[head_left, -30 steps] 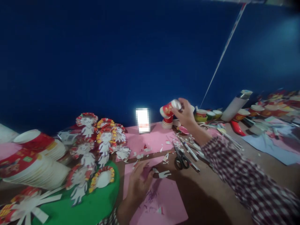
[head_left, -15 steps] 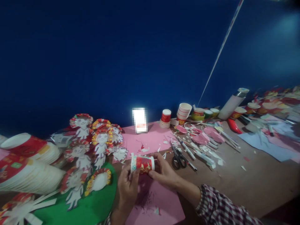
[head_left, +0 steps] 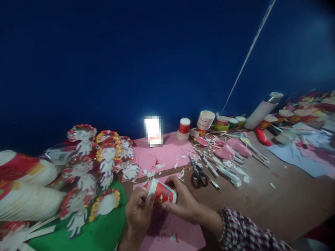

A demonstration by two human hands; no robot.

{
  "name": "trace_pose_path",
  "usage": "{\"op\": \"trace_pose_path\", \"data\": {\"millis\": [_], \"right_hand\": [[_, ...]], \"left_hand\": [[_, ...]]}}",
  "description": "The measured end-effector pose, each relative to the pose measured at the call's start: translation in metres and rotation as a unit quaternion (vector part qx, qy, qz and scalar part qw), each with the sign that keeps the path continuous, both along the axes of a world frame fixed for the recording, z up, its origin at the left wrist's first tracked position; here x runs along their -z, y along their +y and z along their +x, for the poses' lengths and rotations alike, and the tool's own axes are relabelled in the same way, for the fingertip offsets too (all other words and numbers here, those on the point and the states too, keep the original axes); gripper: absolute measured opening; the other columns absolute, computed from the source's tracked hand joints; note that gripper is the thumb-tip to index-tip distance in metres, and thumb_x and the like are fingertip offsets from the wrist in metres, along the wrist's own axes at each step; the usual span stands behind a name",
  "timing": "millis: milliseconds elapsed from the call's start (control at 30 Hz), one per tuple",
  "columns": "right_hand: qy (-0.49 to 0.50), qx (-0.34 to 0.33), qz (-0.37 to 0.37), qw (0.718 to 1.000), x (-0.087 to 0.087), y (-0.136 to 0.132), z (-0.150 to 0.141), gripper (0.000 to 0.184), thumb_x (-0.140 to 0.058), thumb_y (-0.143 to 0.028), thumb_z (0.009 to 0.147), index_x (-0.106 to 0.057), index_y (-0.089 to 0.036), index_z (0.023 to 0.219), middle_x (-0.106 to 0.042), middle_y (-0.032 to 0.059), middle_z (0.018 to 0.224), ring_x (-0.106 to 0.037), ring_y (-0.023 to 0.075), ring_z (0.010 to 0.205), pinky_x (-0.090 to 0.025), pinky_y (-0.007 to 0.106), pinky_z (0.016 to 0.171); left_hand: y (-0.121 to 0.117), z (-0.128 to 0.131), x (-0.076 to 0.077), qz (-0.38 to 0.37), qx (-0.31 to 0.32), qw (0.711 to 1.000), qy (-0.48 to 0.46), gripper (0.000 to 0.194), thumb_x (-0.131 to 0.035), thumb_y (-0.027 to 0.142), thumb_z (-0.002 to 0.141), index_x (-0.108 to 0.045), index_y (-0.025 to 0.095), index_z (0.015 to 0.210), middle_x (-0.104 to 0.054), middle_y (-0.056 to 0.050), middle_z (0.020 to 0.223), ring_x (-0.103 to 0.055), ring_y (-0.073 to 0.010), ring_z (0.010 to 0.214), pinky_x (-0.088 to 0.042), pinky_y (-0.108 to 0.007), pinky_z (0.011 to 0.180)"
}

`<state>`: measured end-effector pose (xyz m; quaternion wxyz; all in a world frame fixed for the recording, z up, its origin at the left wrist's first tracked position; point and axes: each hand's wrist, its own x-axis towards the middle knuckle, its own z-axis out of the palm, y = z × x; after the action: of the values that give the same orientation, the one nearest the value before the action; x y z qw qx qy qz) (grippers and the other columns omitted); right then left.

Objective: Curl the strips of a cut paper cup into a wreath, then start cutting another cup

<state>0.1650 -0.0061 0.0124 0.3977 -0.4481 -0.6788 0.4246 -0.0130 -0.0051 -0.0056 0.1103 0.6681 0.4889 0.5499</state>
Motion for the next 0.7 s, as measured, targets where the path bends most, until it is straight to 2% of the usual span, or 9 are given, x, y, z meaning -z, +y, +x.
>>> {"op": "trace_pose_path", "data": {"millis": [67, 133, 267, 533, 700], "right_hand": [[-0.006, -0.034, 0.012, 0.999, -0.001, -0.001, 0.002, 0.055, -0.068, -0.044, 0.072, -0.045, -0.020, 0.115, -0.056, 0.0062, 0.105, -0.054, 0.0207, 0.093, -0.044, 0.034, 0.082], [-0.018, -0.057, 0.014, 0.998, -0.001, -0.001, 0.003, 0.061, -0.071, -0.046, 0.068, -0.045, -0.021, 0.117, -0.056, 0.0070, 0.109, -0.055, 0.0224, 0.096, -0.044, 0.035, 0.084], [-0.058, -0.048, -0.004, 0.997, 0.001, -0.002, 0.003, 0.073, -0.080, -0.046, 0.058, -0.044, -0.023, 0.118, -0.059, 0.0064, 0.107, -0.058, 0.0242, 0.094, -0.047, 0.036, 0.080], [-0.086, -0.047, 0.011, 0.995, 0.010, -0.007, 0.000, 0.072, -0.071, -0.045, 0.071, -0.037, -0.024, 0.132, -0.056, 0.0106, 0.122, -0.055, 0.0267, 0.109, -0.045, 0.040, 0.092], [-0.101, -0.049, 0.041, 0.993, 0.012, -0.007, 0.001, 0.069, -0.066, -0.043, 0.076, -0.033, -0.025, 0.135, -0.055, 0.0121, 0.125, -0.055, 0.0272, 0.111, -0.046, 0.041, 0.091]], "left_hand": [[-0.002, 0.000, 0.001, -0.002, 0.010, 1.000, 0.007, 0.026, -0.060, 0.020, 0.080, -0.043, 0.019, 0.061, -0.039, 0.006, 0.054, -0.037, -0.0085, 0.048, -0.033, -0.020, 0.047], [-0.006, 0.000, 0.002, -0.008, 0.023, 0.999, 0.024, 0.025, -0.060, 0.021, 0.080, -0.043, 0.019, 0.062, -0.041, 0.005, 0.055, -0.039, -0.0089, 0.049, -0.034, -0.020, 0.048], [-0.011, 0.001, 0.006, -0.019, 0.052, 0.998, 0.041, 0.020, -0.059, 0.024, 0.081, -0.047, 0.019, 0.065, -0.045, 0.004, 0.057, -0.042, -0.0094, 0.050, -0.035, -0.021, 0.049], [-0.004, 0.003, -0.003, -0.062, 0.018, 0.998, -0.028, 0.032, -0.062, 0.029, 0.078, -0.041, 0.019, 0.057, -0.038, 0.006, 0.051, -0.037, -0.0074, 0.045, -0.033, -0.019, 0.046], [-0.005, 0.003, -0.010, -0.044, 0.002, 0.999, -0.002, 0.036, -0.060, 0.035, 0.081, -0.043, 0.018, 0.054, -0.041, 0.006, 0.048, -0.039, -0.0075, 0.043, -0.033, -0.020, 0.045]]}}
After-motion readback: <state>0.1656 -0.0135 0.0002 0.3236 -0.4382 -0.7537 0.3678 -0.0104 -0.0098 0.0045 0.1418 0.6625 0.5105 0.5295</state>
